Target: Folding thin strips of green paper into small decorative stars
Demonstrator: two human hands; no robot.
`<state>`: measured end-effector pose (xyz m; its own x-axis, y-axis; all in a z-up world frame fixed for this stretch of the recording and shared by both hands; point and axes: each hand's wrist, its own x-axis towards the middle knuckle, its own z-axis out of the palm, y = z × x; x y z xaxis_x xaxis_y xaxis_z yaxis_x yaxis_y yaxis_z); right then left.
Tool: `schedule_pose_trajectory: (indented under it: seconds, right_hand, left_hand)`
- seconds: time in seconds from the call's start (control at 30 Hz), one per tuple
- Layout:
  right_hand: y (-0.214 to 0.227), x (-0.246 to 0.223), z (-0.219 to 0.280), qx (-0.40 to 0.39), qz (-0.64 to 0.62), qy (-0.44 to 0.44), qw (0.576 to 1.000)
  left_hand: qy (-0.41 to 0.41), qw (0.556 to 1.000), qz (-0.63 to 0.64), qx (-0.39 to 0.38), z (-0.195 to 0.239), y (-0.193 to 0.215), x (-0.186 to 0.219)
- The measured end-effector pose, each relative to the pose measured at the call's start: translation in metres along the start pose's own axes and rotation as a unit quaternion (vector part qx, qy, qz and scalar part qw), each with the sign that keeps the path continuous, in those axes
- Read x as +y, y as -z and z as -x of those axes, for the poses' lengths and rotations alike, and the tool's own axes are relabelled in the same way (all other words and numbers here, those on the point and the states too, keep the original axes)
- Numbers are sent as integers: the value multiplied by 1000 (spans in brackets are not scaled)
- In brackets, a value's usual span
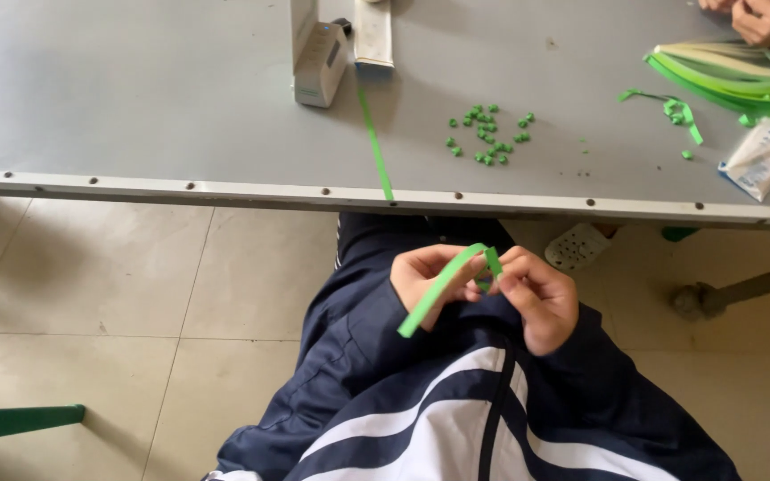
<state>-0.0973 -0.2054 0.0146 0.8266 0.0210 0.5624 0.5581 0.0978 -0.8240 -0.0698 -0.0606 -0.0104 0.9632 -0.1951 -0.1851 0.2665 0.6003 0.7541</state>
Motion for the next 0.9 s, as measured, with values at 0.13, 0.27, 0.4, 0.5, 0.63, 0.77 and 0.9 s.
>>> schedule_pose_trajectory:
  seconds: [0.13, 0.27, 0.4, 0.5, 0.63, 0.77, 0.9]
  right_hand:
    - [6, -9, -4, -68, 96, 55, 992]
    - [11, 0, 3, -70, 95, 30, 993]
    - [12, 10, 9, -20, 70, -9, 997]
    - [10, 9, 10, 4, 74, -38, 997]
    - [2, -3, 3, 5, 81, -70, 994]
    - [4, 1, 6, 2, 87, -82, 993]
    - [5, 1, 7, -2, 99, -105, 989]
  left_hand:
    - [-62, 984, -165, -36, 15, -8, 28]
    - [-82, 972, -217, -39, 23, -14, 33]
    - [-100, 963, -244, -61, 29, -14, 39]
    - [-111, 944, -306, -60, 30, -12, 44]
    - [-113, 939, -315, -80, 33, -12, 48]
    - [-88, 956, -265, -85, 30, -13, 45]
    - [-98, 963, -240, -70, 27, -9, 41]
